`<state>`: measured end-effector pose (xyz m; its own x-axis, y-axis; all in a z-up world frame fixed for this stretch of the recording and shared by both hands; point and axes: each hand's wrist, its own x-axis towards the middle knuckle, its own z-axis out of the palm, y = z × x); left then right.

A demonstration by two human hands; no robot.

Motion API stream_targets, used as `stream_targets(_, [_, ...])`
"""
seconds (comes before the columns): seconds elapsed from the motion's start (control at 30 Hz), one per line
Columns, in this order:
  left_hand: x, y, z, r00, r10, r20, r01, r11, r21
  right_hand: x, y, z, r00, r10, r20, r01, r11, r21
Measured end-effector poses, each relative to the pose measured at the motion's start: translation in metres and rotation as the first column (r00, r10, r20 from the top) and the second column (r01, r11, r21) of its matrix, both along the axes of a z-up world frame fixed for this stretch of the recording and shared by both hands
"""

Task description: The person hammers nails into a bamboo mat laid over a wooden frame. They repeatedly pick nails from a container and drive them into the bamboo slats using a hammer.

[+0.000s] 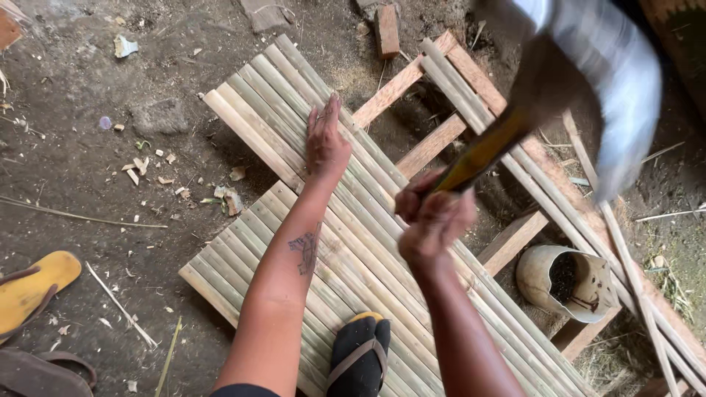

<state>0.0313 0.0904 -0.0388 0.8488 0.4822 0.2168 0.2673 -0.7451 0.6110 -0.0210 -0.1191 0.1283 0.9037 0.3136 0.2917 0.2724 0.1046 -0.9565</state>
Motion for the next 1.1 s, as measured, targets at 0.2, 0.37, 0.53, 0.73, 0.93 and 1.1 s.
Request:
stream_targets(0.2, [0.007,-0.003,0.002,0.999,0.017,-0.027,-0.016,0.999,0.037,0.018,0.009,-0.024,0.97,-0.131,-0.206,-0.075,0.645,-0.761])
stream_targets(0.37, [0.004,-0.011,-0.015,0.994,0.098,0.045,-0.096,0.994,-0.059,0.003,-0.028,-0.036,0.997,-0.027,0.073,0.037,0.989,-0.144])
stream_targets(0.53, [-0.001,-0.007,-0.007,0.975,0.18,0.128,-0.159,0.975,-0.159,0.025,-0.003,-0.078,0.989,0.031,0.144,0.075,0.734,-0.675])
stream_targets(0.73, [-0.002,-0.005,-0.005,0.981,0.086,0.171,-0.09,0.996,0.015,-0.011,-0.103,-0.1,0.978,-0.091,-0.189,-0.132,0.437,-0.89])
stream_targets(0.93, [-0.015,-0.051,-0.01,0.991,-0.097,0.089,0.069,0.959,0.276,-0.04,-0.227,-0.036,0.967,-0.075,-0.243,-0.227,0.176,-0.958])
stream_targets(1.1, [-0.012,-0.141,0.04,0.965,-0.262,-0.005,0.239,0.872,0.426,-0.072,-0.351,0.025,0.964,-0.054,-0.261,-0.266,-0.118,-0.957])
